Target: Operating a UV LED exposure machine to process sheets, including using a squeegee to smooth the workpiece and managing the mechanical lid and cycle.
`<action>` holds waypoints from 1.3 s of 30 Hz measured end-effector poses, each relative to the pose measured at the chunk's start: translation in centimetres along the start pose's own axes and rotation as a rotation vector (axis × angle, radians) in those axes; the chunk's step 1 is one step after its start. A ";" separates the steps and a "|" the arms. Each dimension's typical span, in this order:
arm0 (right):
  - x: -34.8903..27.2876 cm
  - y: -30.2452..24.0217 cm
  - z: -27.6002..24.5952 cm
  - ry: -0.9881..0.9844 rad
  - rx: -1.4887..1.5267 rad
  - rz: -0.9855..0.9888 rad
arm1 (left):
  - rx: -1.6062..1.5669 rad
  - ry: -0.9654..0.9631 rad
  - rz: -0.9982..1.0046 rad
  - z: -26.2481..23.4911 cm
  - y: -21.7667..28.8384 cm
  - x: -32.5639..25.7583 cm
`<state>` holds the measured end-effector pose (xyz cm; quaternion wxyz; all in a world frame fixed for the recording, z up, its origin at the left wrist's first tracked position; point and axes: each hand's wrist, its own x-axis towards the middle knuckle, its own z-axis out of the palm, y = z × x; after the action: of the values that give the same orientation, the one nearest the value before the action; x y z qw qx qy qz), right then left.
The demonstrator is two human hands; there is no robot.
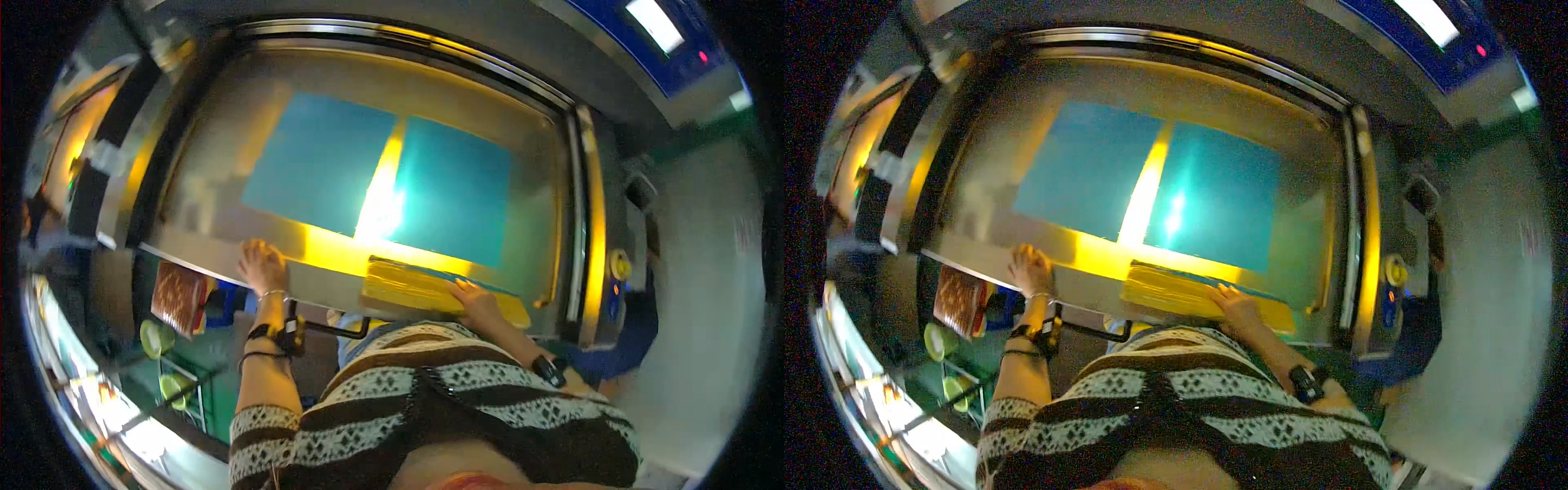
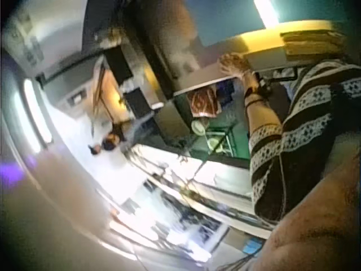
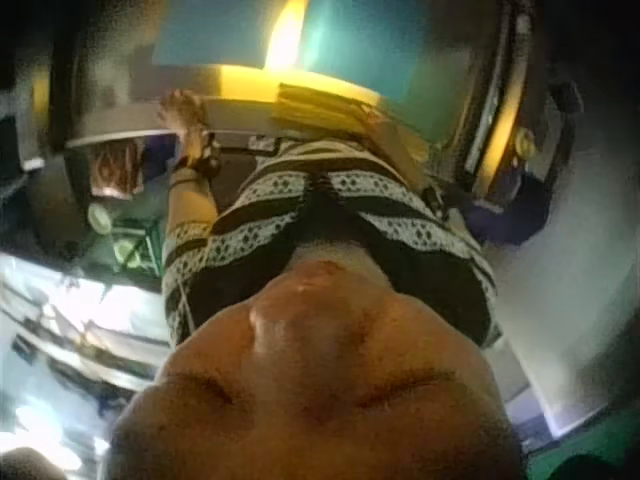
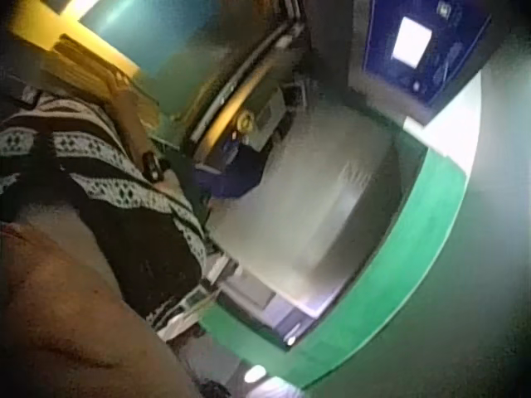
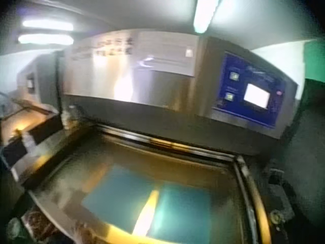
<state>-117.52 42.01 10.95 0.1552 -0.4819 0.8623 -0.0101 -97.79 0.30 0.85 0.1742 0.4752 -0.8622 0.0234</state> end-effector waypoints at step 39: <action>19.5 -8.4 -5.2 -0.439 0.056 0.236 | -0.016 -0.158 0.107 1.2 -16.0 10.9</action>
<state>-121.48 20.58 12.24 0.3522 -0.3638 0.8577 0.0890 -90.21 -17.59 1.23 0.1080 0.4276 -0.8974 -0.0120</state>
